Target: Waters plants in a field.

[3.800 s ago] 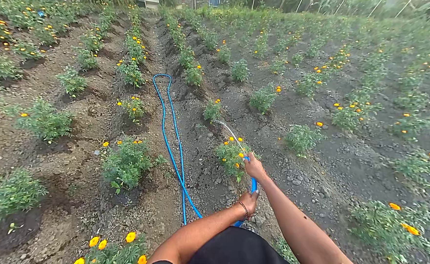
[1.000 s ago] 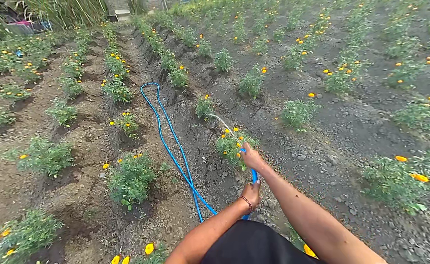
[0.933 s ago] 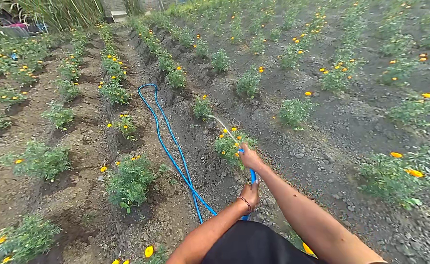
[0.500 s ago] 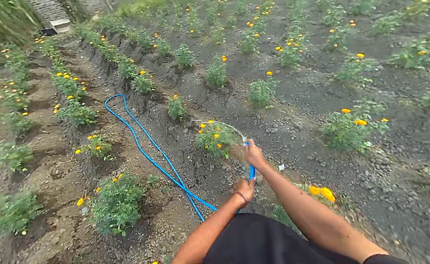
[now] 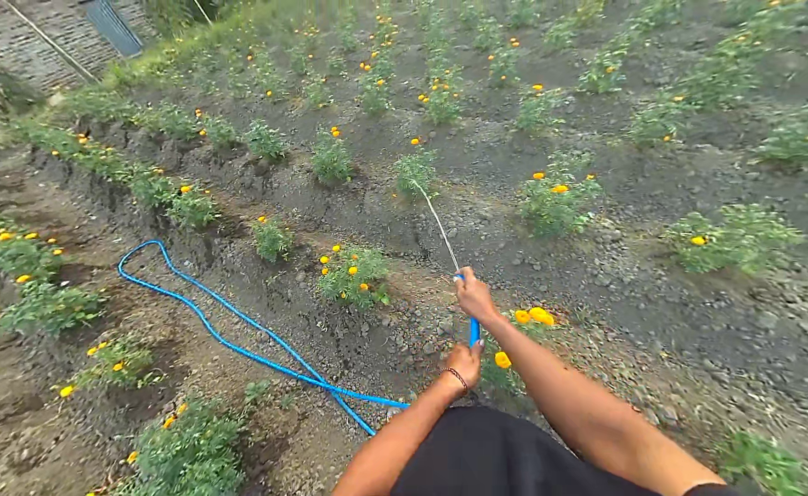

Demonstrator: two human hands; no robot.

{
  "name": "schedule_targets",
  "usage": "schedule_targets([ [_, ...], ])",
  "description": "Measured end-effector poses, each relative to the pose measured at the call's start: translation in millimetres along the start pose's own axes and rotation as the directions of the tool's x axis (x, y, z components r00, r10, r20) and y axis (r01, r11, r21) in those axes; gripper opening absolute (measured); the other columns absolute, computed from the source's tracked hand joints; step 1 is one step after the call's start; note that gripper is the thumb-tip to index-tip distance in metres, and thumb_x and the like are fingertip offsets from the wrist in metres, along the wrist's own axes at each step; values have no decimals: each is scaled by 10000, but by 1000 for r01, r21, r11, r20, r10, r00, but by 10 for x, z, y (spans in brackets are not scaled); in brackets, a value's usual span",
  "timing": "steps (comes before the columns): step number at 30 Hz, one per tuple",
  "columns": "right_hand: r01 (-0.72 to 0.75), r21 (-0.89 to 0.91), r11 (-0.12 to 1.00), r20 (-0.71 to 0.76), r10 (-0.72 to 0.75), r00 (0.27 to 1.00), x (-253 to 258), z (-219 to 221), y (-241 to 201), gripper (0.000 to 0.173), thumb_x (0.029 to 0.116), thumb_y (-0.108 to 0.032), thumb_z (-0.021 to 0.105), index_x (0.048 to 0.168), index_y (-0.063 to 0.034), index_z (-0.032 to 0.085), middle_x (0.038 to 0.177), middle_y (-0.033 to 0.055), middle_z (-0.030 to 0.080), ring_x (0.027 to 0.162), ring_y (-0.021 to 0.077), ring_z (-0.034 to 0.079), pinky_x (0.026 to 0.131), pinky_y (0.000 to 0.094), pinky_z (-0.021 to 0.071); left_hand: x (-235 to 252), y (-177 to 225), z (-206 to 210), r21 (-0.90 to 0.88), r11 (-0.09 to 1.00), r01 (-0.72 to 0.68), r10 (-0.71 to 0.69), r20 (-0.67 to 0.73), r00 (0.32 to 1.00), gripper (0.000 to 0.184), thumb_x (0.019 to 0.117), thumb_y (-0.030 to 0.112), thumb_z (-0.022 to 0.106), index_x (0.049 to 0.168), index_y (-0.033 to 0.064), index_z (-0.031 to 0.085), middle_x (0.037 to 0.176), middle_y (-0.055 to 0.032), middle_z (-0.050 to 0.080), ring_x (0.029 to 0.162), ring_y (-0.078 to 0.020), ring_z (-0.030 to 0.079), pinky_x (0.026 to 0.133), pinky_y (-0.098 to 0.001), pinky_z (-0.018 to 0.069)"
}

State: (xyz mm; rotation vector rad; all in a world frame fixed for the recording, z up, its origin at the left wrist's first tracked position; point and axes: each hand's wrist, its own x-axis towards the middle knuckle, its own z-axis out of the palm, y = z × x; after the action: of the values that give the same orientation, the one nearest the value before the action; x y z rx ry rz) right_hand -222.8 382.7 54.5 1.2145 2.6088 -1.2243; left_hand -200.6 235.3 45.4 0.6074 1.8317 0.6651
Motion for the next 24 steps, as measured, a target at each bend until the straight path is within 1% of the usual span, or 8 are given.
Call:
schedule_targets([
  [3,1,6,1000,11,-1,1000,-54,-104,115,391,1122,-227,347,1454,-52,460,1106,238,688,1024,389,694,921,547,529,-21,93,137,2,1000,-2,2,0,1000,670,1129,476,232,1027,-70,607,880,-184,579,772,-298,582,771,-491,498],
  [6,6,18,1000,9,-7,1000,-107,-189,215,382,1122,-221,356,1446,-54,471,1103,234,688,1017,383,694,916,538,529,13,120,299,-8,1000,5,-5,-9,1000,660,1126,489,211,1019,-37,595,837,-140,551,709,-260,554,709,-451,489],
  [7,8,20,1000,11,-8,1000,-124,-212,247,381,1121,-223,360,1445,-57,473,1104,230,689,1018,379,694,916,533,529,17,131,346,-11,1000,7,-7,-15,1000,660,1125,492,212,1024,-35,597,837,-139,554,707,-262,555,707,-450,489],
  [12,38,61,997,-2,-38,999,-186,-289,462,379,1120,-210,362,1441,-42,473,1093,226,689,1006,374,694,910,526,532,-37,251,540,21,1000,9,-8,-48,999,653,1129,471,238,1022,-61,601,908,-187,573,815,-303,578,792,-488,484],
  [14,42,66,997,-4,-42,999,-215,-326,534,378,1119,-207,366,1441,-39,472,1108,227,689,1018,374,694,918,525,532,-38,279,615,24,1000,18,-16,-48,999,661,1128,472,242,1053,-77,603,954,-215,594,862,-325,599,829,-506,491],
  [18,37,58,998,2,-37,999,-269,-385,656,375,1119,-211,370,1440,-48,475,1093,221,689,1004,365,695,908,517,533,-35,326,757,32,999,35,-33,-42,999,673,1128,477,229,1067,-77,605,956,-214,596,850,-323,599,824,-508,491],
  [22,33,45,998,6,-33,999,-296,-428,739,374,1120,-219,375,1438,-52,479,1105,224,692,1014,370,696,913,526,532,-18,351,857,45,999,29,-27,-53,998,680,1125,485,243,1074,-85,611,1015,-248,612,932,-355,618,874,-531,489],
  [24,31,43,999,9,-32,999,-307,-424,778,377,1116,-210,383,1438,-42,485,1112,233,691,1022,376,695,921,529,530,-23,352,892,46,998,30,-28,-55,998,683,1126,482,241,1081,-90,610,1028,-257,616,950,-363,621,884,-539,487],
])
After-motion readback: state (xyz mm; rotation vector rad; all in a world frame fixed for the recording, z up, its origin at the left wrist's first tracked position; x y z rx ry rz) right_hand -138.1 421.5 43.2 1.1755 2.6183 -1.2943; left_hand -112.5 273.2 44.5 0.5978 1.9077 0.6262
